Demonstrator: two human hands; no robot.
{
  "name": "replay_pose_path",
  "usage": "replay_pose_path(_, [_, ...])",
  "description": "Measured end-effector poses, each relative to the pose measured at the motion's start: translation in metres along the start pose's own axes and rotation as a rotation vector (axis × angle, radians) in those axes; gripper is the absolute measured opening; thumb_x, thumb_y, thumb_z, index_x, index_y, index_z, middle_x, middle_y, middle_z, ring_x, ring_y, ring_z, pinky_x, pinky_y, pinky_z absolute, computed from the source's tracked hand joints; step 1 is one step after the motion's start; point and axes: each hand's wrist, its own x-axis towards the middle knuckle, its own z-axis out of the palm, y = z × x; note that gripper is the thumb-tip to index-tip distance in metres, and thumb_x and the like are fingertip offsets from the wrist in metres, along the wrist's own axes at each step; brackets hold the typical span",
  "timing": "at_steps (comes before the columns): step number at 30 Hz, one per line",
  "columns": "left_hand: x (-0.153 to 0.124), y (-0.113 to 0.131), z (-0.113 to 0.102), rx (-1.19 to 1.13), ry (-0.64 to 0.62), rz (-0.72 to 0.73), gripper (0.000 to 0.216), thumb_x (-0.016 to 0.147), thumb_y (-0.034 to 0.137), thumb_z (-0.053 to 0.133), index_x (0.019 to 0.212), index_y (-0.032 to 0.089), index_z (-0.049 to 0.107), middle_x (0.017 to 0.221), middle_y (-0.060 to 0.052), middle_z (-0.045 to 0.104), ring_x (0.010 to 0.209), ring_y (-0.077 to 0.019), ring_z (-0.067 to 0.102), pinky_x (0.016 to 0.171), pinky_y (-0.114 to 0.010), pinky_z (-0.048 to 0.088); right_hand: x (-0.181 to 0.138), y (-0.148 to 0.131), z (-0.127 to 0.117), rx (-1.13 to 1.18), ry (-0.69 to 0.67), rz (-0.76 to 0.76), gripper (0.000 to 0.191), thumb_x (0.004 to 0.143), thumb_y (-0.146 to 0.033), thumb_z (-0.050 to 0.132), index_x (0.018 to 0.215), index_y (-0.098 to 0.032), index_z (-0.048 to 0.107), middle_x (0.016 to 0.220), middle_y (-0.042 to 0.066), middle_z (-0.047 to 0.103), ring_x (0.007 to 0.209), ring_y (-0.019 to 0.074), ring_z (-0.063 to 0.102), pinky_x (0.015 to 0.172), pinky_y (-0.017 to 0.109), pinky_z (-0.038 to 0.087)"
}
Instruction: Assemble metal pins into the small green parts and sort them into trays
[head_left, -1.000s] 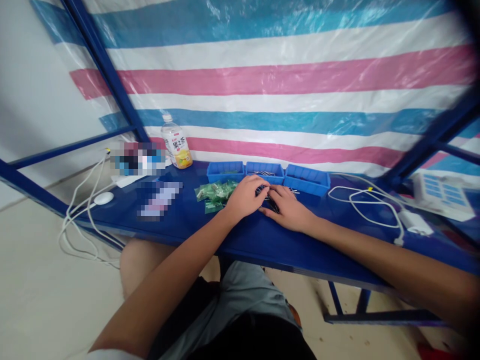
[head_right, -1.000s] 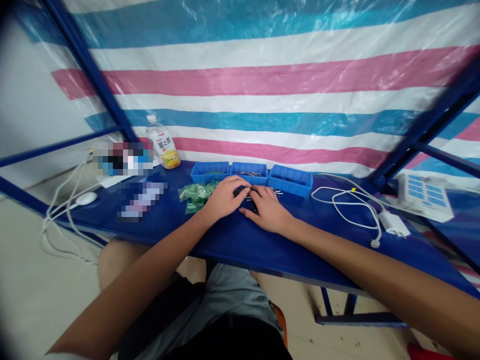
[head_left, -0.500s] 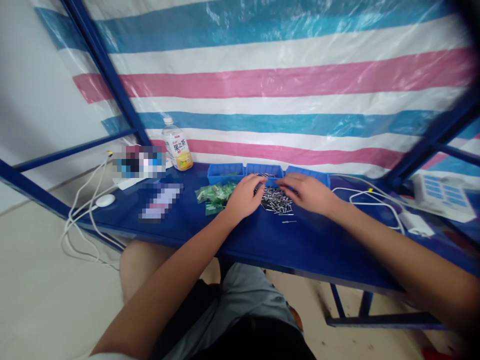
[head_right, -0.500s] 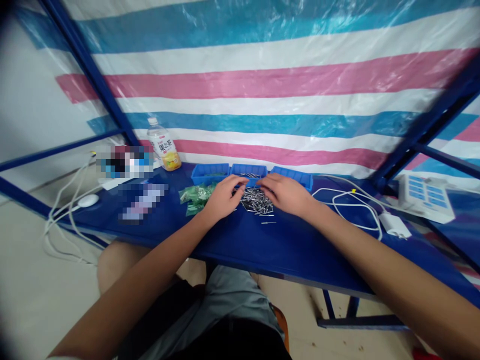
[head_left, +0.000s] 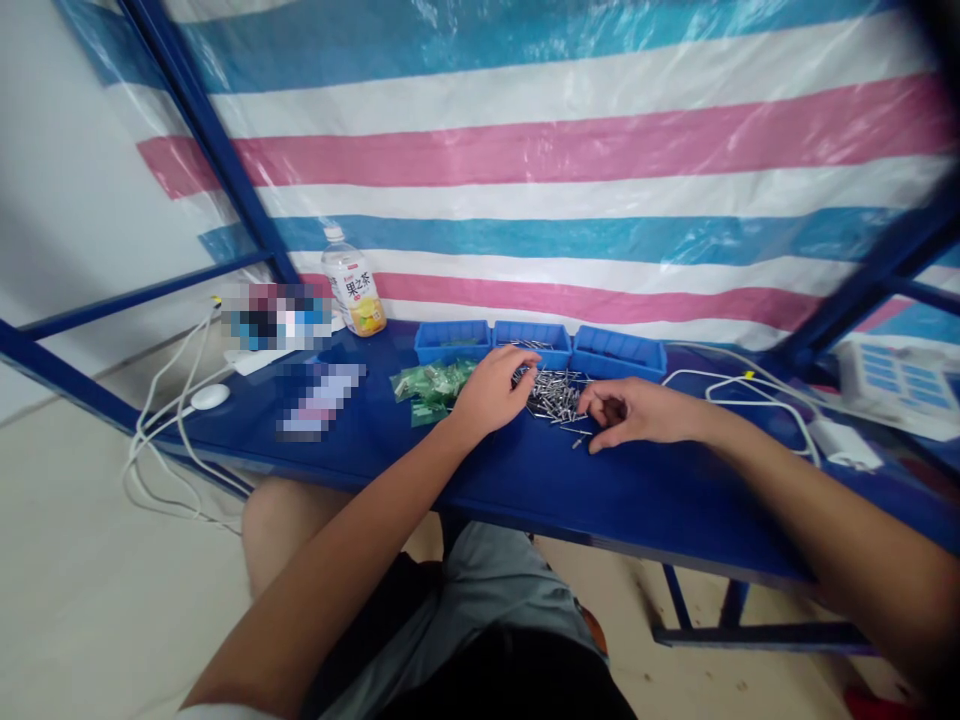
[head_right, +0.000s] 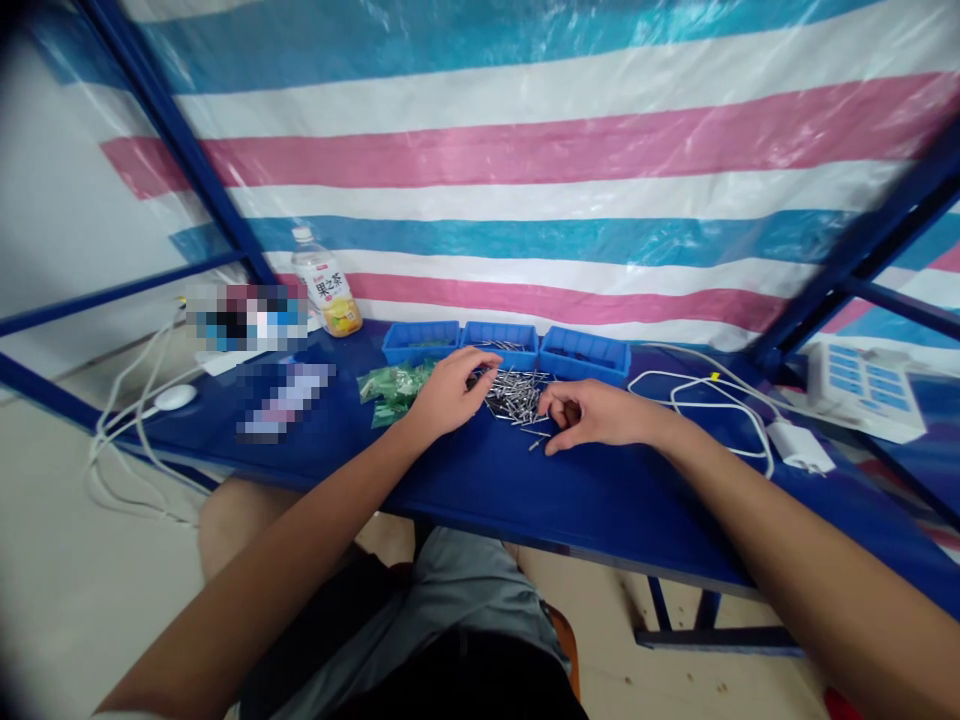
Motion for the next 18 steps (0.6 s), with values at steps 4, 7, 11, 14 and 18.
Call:
replay_pose_path(4, [0.000,0.002,0.000,-0.001,-0.012,0.007,0.025,0.104,0.024,0.051,0.121,0.020,0.069,0.121,-0.010,0.072,0.115,-0.0245,0.066,0.103,-0.042,0.056,0.010,0.001,0.012,-0.080,0.153,-0.076,0.054,0.083,-0.059,0.080,0.121,-0.022,0.065,0.083,0.000,0.066,0.066,0.0161,0.060,0.061,0.029,0.049])
replay_pose_path(7, [0.000,0.003,0.000,0.001,-0.020,0.011,0.025,0.104,0.024,0.051,0.120,0.019,0.069,0.120,-0.010,0.072,0.116,-0.0249,0.066,0.104,-0.043,0.055,0.015,-0.004,0.019,-0.293,0.265,-0.171,0.049,0.090,-0.058,0.073,0.122,-0.022,0.067,0.099,0.006,0.067,0.076,0.0198,0.063,0.069,0.033,0.052])
replay_pose_path(11, [0.000,0.003,0.001,0.010,-0.029,0.017,0.024,0.104,0.024,0.051,0.119,0.019,0.069,0.119,-0.010,0.072,0.116,-0.0248,0.066,0.105,-0.043,0.055,0.021,-0.011,0.027,-0.506,0.307,-0.216,0.038,0.100,-0.051,0.061,0.126,-0.023,0.067,0.104,0.009,0.067,0.080,0.0224,0.066,0.073,0.036,0.054])
replay_pose_path(14, [0.000,0.002,0.003,0.032,-0.032,0.034,0.023,0.103,0.023,0.051,0.117,0.019,0.070,0.119,-0.009,0.073,0.116,-0.0249,0.066,0.107,-0.044,0.053,0.025,-0.015,0.032,-0.587,0.330,-0.232,0.032,0.103,-0.046,0.057,0.123,-0.024,0.068,0.111,0.010,0.069,0.091,0.0256,0.069,0.078,0.038,0.057])
replay_pose_path(18, [0.000,0.001,0.005,0.058,-0.035,0.057,0.023,0.102,0.022,0.051,0.116,0.020,0.070,0.119,-0.009,0.073,0.117,-0.0253,0.066,0.109,-0.044,0.051,0.029,-0.017,0.036,-0.670,0.340,-0.238,0.031,0.105,-0.044,0.052,0.120,-0.024,0.070,0.117,0.011,0.070,0.101,0.0274,0.071,0.084,0.039,0.058])
